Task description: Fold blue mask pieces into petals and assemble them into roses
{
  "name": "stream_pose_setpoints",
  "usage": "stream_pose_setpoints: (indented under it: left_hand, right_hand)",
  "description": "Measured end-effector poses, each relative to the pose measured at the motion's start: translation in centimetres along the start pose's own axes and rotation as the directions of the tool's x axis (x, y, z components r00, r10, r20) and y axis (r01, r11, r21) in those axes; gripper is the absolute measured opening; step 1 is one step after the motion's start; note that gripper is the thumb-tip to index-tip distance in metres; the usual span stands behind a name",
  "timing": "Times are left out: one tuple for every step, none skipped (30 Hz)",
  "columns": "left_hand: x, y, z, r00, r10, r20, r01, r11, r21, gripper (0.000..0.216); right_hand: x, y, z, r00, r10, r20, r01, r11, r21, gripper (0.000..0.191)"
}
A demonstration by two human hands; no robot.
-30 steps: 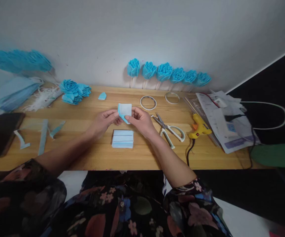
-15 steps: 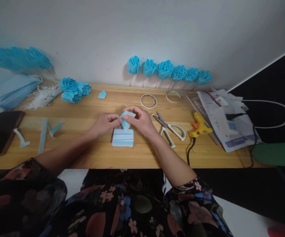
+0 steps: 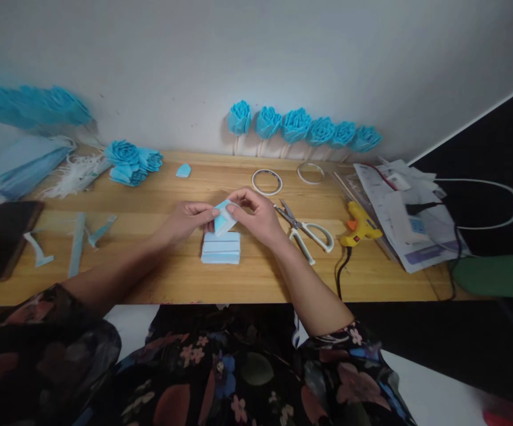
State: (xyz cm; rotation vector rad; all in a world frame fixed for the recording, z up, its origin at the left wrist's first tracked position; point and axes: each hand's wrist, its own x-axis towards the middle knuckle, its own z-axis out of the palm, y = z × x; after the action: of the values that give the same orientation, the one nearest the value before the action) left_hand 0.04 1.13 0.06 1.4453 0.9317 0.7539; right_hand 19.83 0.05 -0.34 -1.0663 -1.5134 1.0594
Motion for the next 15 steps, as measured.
stream_pose_setpoints:
  left_hand:
    - [0.01, -0.06, 0.01, 1.000, 0.004, -0.002, -0.004, 1.000, 0.009, 0.033]
    - [0.03, -0.13, 0.02, 1.000, 0.011, -0.001, -0.011, 1.000, 0.022, 0.033]
    - [0.05, -0.21, 0.04, 1.000, 0.021, 0.003, -0.021, 0.999, 0.040, 0.033]
    - [0.05, -0.29, 0.05, 0.999, 0.034, 0.010, -0.034, 0.998, 0.060, 0.034]
    - [0.05, -0.37, 0.07, 0.999, 0.049, 0.016, -0.050, 0.995, 0.083, 0.034]
    - [0.04, -0.45, 0.09, 0.998, 0.064, 0.021, -0.066, 0.992, 0.106, 0.034]
    - [0.03, -0.52, 0.10, 0.997, 0.078, 0.023, -0.081, 0.988, 0.128, 0.034]
    - [0.01, -0.56, 0.12, 0.996, 0.091, 0.023, -0.093, 0.985, 0.146, 0.034]
    - [-0.02, -0.57, 0.13, 0.995, 0.099, 0.023, -0.102, 0.982, 0.159, 0.034]
    - [-0.04, -0.55, 0.14, 0.994, 0.103, 0.024, -0.105, 0.981, 0.164, 0.033]
    - [-0.06, -0.49, 0.14, 0.995, 0.100, 0.025, -0.103, 0.981, 0.162, 0.033]
    - [-0.08, -0.40, 0.14, 0.995, 0.092, 0.028, -0.095, 0.984, 0.153, 0.033]
    - [-0.09, -0.29, 0.13, 0.996, 0.080, 0.028, -0.083, 0.987, 0.141, 0.033]
    - [-0.11, -0.16, 0.12, 0.997, 0.066, 0.027, -0.069, 0.990, 0.125, 0.033]
    - [-0.12, -0.04, 0.12, 0.998, 0.052, 0.026, -0.055, 0.993, 0.106, 0.034]
  right_hand:
    - [-0.03, -0.12, -0.04, 1.000, 0.013, 0.024, -0.013, 1.000, -0.002, 0.023]
    - [-0.07, -0.24, -0.03, 0.998, 0.029, 0.050, -0.029, 1.000, -0.004, 0.026]
    - [-0.11, -0.35, 0.03, 0.996, 0.047, 0.078, -0.046, 0.999, -0.006, 0.029]
    - [-0.15, -0.42, 0.12, 0.993, 0.063, 0.095, -0.063, 0.998, -0.009, 0.030]
    - [-0.18, -0.47, 0.26, 0.992, 0.077, 0.097, -0.076, 0.997, -0.016, 0.029]
    - [-0.19, -0.48, 0.41, 0.993, 0.085, 0.085, -0.083, 0.996, -0.026, 0.025]
    - [-0.18, -0.47, 0.57, 0.994, 0.086, 0.061, -0.084, 0.996, -0.037, 0.022]
    - [-0.16, -0.45, 0.71, 0.996, 0.083, 0.032, -0.081, 0.995, -0.050, 0.019]
    - [-0.14, -0.44, 0.83, 0.997, 0.073, 0.005, -0.073, 0.995, -0.063, 0.018]
    - [-0.11, -0.46, 0.91, 0.998, 0.061, -0.019, -0.063, 0.995, -0.078, 0.017]
    - [-0.09, -0.50, 0.95, 0.998, 0.049, -0.036, -0.052, 0.994, -0.095, 0.016]
    - [-0.09, -0.58, 0.95, 0.998, 0.033, -0.055, -0.039, 0.992, -0.117, 0.015]
    - [-0.10, -0.69, 0.93, 0.997, 0.012, -0.074, -0.023, 0.989, -0.145, 0.014]
    - [-0.12, -0.83, 0.89, 0.996, -0.013, -0.089, -0.003, 0.984, -0.179, 0.013]
    - [-0.16, -0.97, 0.85, 0.994, -0.043, -0.096, 0.021, 0.977, -0.214, 0.011]
